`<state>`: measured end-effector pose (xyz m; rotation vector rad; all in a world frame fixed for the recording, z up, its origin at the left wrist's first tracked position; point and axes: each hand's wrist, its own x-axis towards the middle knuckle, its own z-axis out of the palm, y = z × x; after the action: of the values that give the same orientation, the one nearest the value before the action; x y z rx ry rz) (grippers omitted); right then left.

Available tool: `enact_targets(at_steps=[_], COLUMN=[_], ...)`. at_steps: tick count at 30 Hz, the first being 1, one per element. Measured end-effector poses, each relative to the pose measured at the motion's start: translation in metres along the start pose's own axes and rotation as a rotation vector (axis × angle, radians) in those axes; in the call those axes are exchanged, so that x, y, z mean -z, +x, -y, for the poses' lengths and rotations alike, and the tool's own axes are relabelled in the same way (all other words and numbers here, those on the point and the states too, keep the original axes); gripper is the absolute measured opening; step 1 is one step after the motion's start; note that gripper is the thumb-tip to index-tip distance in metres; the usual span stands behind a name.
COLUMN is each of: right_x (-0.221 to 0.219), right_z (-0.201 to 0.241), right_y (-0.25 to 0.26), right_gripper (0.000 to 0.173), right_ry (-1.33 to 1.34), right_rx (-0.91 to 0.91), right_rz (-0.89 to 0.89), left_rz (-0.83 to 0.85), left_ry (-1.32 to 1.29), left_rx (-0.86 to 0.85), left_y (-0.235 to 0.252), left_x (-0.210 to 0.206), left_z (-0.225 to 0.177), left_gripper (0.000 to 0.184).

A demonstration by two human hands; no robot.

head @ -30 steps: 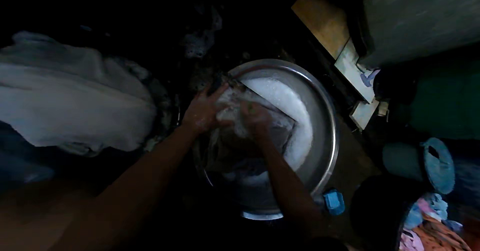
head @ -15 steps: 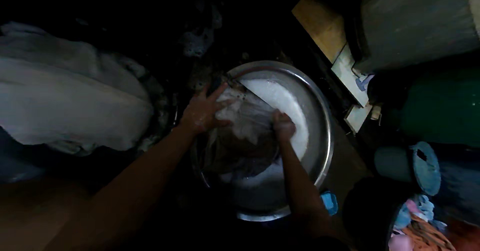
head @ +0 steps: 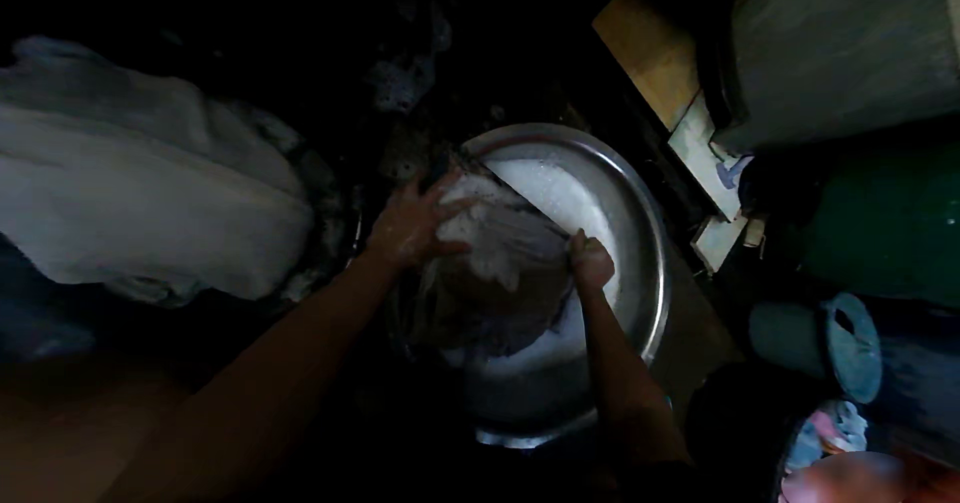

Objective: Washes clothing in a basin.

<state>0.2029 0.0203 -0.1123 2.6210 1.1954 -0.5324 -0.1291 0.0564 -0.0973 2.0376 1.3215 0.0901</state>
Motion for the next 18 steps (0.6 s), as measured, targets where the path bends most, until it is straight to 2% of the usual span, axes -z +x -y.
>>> enact_targets(at_steps=[2,5,7,8,9,11,13,15,16,18], right_x=[0.011,0.003,-0.010,-0.012,-0.012,-0.008,0.015,0.053,0.066,0.066], right_z=[0.038,0.130,0.144,0.126,0.098,0.040,-0.001,-0.017,-0.019,-0.012], right_y=[-0.021,-0.086,-0.095,-0.088,-0.076,-0.034,0.007,0.040,0.051,0.069], right_gripper=[0.055,0.042,0.037,0.036,0.039,0.050,0.065,0.076,0.073,0.056], right_ry=[0.061,0.331,0.428,0.415,0.322,0.130,-0.009,-0.063,-0.017,0.140], right_rx=[0.074,0.455,0.666,0.682,0.600,0.298,0.075,0.015,0.033,0.127], right_rz=[0.016,-0.118,-0.275,-0.258,-0.190,-0.088,0.045,0.149,0.149,0.145], left_rz=[0.018,0.017,-0.012,-0.016,-0.015,0.016,0.032,0.013,0.013,0.017], left_ry=[0.003,0.003,-0.016,-0.004,0.009,0.026,0.025,0.012,-0.007,-0.024], left_rx=[0.018,0.032,0.028,0.014,0.008,0.024,0.036,0.047,0.052,0.059], left_y=[0.003,0.001,0.000,0.000,0.000,0.000,0.000,0.003,0.003,0.001], left_x=[0.004,0.004,0.005,0.005,0.004,0.003,0.002,0.003,0.004,0.005], left_z=[0.000,-0.004,-0.004,-0.002,-0.001,-0.002,-0.005,-0.004,-0.004,-0.003], left_gripper=[0.077,0.072,0.065,0.067,0.069,0.073,0.075,0.074,0.073,0.072])
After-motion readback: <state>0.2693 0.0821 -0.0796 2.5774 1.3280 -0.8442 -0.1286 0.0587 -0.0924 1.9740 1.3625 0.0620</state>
